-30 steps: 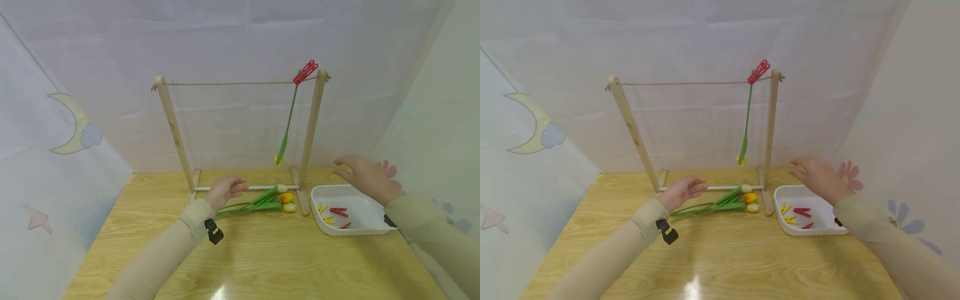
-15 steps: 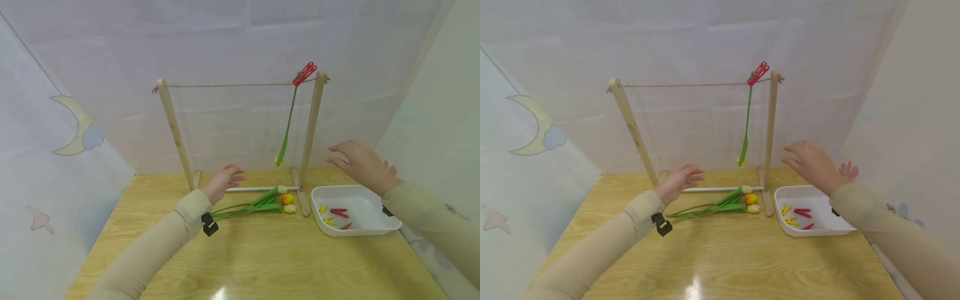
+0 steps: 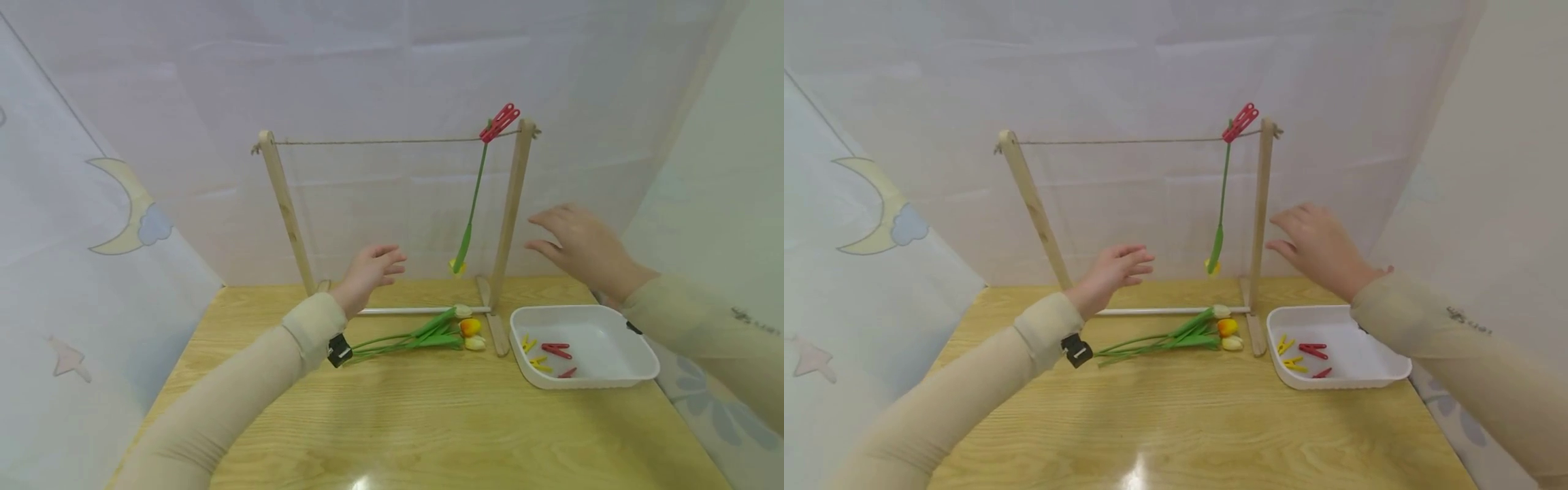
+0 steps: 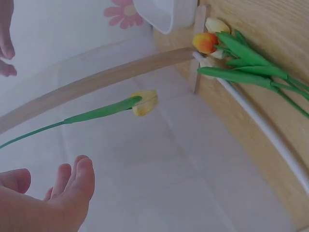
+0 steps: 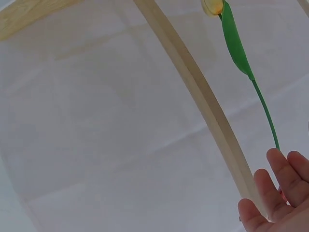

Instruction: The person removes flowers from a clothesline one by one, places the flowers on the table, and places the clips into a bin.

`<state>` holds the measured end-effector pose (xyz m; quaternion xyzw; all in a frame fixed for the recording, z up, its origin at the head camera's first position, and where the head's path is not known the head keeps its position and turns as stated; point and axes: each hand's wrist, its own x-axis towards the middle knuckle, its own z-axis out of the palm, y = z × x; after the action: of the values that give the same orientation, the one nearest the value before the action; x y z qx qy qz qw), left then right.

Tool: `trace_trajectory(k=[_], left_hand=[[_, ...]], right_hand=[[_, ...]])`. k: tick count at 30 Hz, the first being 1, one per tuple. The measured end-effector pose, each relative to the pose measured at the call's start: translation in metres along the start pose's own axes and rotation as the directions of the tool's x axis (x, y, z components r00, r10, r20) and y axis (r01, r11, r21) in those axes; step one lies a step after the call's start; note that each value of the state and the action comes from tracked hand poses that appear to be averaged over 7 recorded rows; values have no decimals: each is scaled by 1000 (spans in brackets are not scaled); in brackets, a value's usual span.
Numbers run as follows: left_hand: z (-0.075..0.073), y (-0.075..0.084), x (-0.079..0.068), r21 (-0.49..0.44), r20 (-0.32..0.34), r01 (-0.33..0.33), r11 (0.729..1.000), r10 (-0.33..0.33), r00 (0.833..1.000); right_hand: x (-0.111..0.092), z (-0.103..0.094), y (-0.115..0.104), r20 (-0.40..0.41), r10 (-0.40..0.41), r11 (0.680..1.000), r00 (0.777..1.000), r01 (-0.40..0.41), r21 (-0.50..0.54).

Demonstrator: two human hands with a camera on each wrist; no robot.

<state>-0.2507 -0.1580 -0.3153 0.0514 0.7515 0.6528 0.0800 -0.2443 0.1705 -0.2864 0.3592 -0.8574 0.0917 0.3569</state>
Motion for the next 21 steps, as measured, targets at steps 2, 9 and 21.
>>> trace_trajectory(k=[2,9,21], left_hand=[[2,3,1,16,2,-16,1000,16,1000],[7,12,5,87,-22,-86,993,88,996],[17,29,14,223,15,-186,957,188,982]], right_hand=[[3,0,1,-36,-41,999,998,41,-4],[19,-1,1,-109,-116,993,987,112,-44],[50,-18,4,-101,-113,986,988,99,-134]])
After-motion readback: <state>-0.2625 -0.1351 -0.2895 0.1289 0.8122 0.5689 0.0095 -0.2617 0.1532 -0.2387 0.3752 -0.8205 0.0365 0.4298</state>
